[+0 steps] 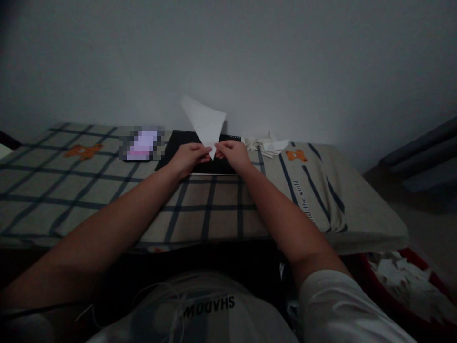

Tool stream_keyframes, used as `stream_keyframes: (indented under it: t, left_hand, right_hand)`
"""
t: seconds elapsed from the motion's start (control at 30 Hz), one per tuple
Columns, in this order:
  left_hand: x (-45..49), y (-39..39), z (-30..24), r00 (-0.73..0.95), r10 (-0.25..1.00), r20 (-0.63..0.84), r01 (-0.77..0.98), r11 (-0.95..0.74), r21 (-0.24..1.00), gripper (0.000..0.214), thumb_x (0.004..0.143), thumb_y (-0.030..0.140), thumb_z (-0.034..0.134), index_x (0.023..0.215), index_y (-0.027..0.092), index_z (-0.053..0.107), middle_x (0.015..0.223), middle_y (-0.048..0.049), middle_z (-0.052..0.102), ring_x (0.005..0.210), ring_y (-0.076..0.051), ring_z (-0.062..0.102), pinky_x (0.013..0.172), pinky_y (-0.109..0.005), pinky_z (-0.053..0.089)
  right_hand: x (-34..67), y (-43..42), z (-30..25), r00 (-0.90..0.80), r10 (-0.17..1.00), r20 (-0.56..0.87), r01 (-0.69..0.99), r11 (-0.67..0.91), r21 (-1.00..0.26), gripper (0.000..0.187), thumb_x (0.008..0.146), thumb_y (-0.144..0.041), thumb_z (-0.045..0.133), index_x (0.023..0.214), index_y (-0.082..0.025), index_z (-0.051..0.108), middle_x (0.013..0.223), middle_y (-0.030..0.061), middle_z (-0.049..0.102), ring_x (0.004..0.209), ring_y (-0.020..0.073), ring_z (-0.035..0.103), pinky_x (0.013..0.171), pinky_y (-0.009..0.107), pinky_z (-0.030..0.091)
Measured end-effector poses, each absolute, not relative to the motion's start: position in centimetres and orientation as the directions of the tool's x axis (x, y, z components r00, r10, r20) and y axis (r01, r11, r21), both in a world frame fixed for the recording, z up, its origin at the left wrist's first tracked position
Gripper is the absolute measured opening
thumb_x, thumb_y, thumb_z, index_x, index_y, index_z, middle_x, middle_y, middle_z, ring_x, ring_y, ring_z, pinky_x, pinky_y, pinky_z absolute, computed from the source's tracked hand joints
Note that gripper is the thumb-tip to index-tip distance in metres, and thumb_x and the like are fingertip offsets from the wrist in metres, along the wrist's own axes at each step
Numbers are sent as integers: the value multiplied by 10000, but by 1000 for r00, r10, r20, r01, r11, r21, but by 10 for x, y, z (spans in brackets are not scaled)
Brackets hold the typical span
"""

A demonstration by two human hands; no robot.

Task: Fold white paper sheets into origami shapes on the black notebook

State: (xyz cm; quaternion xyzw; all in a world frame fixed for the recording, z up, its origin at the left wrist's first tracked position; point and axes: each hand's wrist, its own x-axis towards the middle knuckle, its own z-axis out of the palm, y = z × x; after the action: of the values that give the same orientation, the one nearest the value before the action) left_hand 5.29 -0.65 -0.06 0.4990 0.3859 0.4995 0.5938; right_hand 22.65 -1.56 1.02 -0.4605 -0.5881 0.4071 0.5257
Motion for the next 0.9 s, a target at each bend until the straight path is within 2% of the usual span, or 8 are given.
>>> stream_keyframes:
  t: [0.17,0.33,0.5,0.73,0.9]
  left_hand:
    - [52,-5,-2,194,980,39,-187,-2,982,277,706,320,913,672,135,710,687,-38,685,656,-109,633,761,-265,580]
    - [47,-2,-1,170,978,121,-333,-58,941,327,711,426,899,793,155,733,849,-39,734,818,-133,683,856,-287,582]
    - [43,0,4,88,993,82,-379,-42,924,264,740,341,882,774,157,696,814,-14,713,841,-125,684,936,-302,565]
    - [46,-4,4,133,990,47,-370,5,929,177,749,244,858,772,143,715,814,-31,729,797,-118,676,912,-301,573]
    - [48,-4,3,123,992,10,-351,34,936,178,762,239,837,767,144,686,813,-39,727,796,-138,690,936,-357,578]
  right_hand:
    - [227,-18,13,-45,962,268,160,271,-949,226,820,-384,772,717,-192,712,657,4,707,621,121,620,670,258,532]
    - [229,-21,15,-106,957,270,167,284,-944,211,799,-379,781,728,-190,722,657,5,709,619,123,619,668,262,526]
    - [227,-23,15,-122,965,232,174,251,-952,213,770,-373,802,709,-191,710,647,7,711,608,121,614,657,258,534]
    - [228,-14,12,-18,978,209,41,210,-977,209,774,-382,809,747,-200,710,664,-6,705,622,113,629,664,249,545]
    - [229,-13,11,4,981,194,84,193,-978,197,796,-356,799,738,-193,705,662,-2,702,631,113,633,680,252,548]
